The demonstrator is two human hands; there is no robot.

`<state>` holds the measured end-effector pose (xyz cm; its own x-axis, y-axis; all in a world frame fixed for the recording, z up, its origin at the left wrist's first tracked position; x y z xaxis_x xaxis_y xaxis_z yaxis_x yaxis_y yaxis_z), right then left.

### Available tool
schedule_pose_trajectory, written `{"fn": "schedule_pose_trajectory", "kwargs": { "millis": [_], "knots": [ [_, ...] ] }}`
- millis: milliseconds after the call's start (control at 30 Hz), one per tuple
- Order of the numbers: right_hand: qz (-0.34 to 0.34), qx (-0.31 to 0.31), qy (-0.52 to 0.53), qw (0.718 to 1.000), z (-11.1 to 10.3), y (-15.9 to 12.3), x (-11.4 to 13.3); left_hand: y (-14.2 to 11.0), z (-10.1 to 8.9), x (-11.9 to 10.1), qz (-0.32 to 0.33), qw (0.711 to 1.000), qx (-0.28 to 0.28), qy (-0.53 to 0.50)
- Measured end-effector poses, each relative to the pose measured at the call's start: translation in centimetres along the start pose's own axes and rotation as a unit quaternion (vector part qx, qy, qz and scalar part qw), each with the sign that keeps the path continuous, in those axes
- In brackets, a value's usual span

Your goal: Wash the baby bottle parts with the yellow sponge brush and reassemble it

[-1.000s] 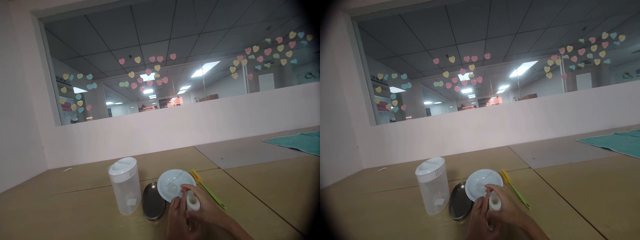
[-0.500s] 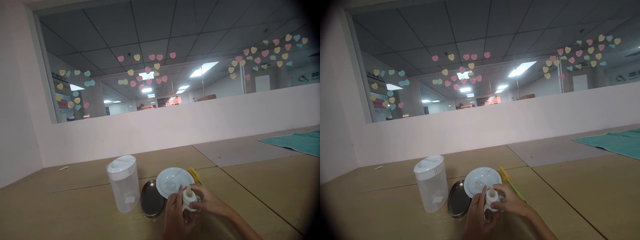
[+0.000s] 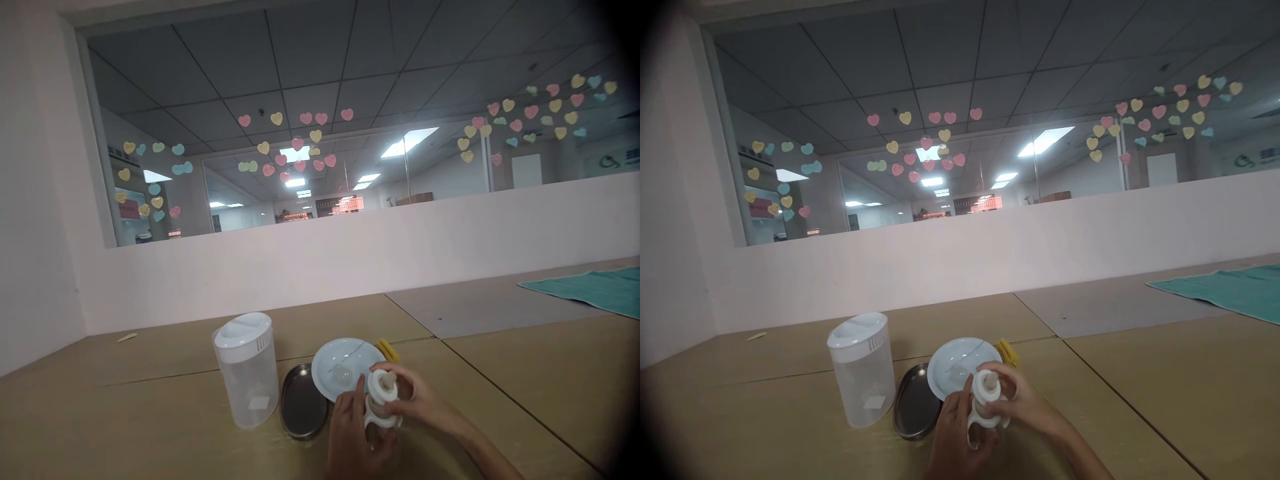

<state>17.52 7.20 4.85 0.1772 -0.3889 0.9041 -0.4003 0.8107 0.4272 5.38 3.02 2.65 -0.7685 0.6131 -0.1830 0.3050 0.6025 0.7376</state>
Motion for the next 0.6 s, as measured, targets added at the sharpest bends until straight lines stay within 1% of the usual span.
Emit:
{"fn": "schedule_pose_trajectory", "kwargs": {
  "millis": [33, 100, 167, 267, 333, 367, 400, 500, 533, 600],
  "knots": [
    [0.001, 0.011, -0.024, 1.000, 0.4, 0.0, -0.1, 0.0, 0.0, 0.0, -0.005, 1.000, 0.002, 0.002],
    [-0.001, -0.008, -0.047, 0.999, 0.1, 0.2, -0.3, 0.0, -0.1, 0.0, -0.012, 1.000, 0.006, 0.004],
    [-0.013, -0.058, -0.031, 0.998, -1.0, 0.5, -0.2, 0.0, -0.2, -0.1, -0.010, 1.000, 0.008, 0.002],
    [-0.028, -0.126, 0.019, 0.991, -2.9, 0.7, -0.1, 0.0, -0.2, -0.2, -0.006, 1.000, 0.014, -0.008],
    [-0.027, -0.131, 0.035, 0.990, -3.4, 0.6, -0.1, 0.0, -0.3, -0.2, -0.005, 1.000, 0.014, -0.011],
    [-0.021, -0.113, 0.035, 0.993, -3.1, 0.6, -0.1, 0.0, -0.3, -0.2, -0.004, 1.000, 0.013, -0.011],
    [-0.013, -0.081, 0.030, 0.996, -2.5, 0.6, -0.1, 0.0, -0.3, -0.2, -0.003, 1.000, 0.013, -0.009],
    [0.012, 0.039, -0.003, 0.999, 0.3, 0.2, -0.1, 0.0, -0.2, -0.1, -0.008, 1.000, 0.020, -0.008],
    [0.017, 0.064, -0.015, 0.998, 1.0, 0.0, 0.0, 0.0, -0.2, 0.0, -0.013, 1.000, 0.024, -0.010],
    [0.016, 0.073, -0.036, 0.997, 1.7, -0.3, 0.5, 0.0, 0.0, 0.2, -0.025, 0.999, 0.030, -0.016]
  ]
}}
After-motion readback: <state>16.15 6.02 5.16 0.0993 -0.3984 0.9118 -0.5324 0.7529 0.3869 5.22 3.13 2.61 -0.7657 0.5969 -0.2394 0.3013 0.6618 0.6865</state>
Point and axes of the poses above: each hand's wrist, its own y-axis towards the middle knuckle, its own z-axis out of the palm, x = y × z, the point moved 9 cm from there along y, towards the middle knuckle, and after that the axes turned 3 degrees about y, right-handed, at the moved point
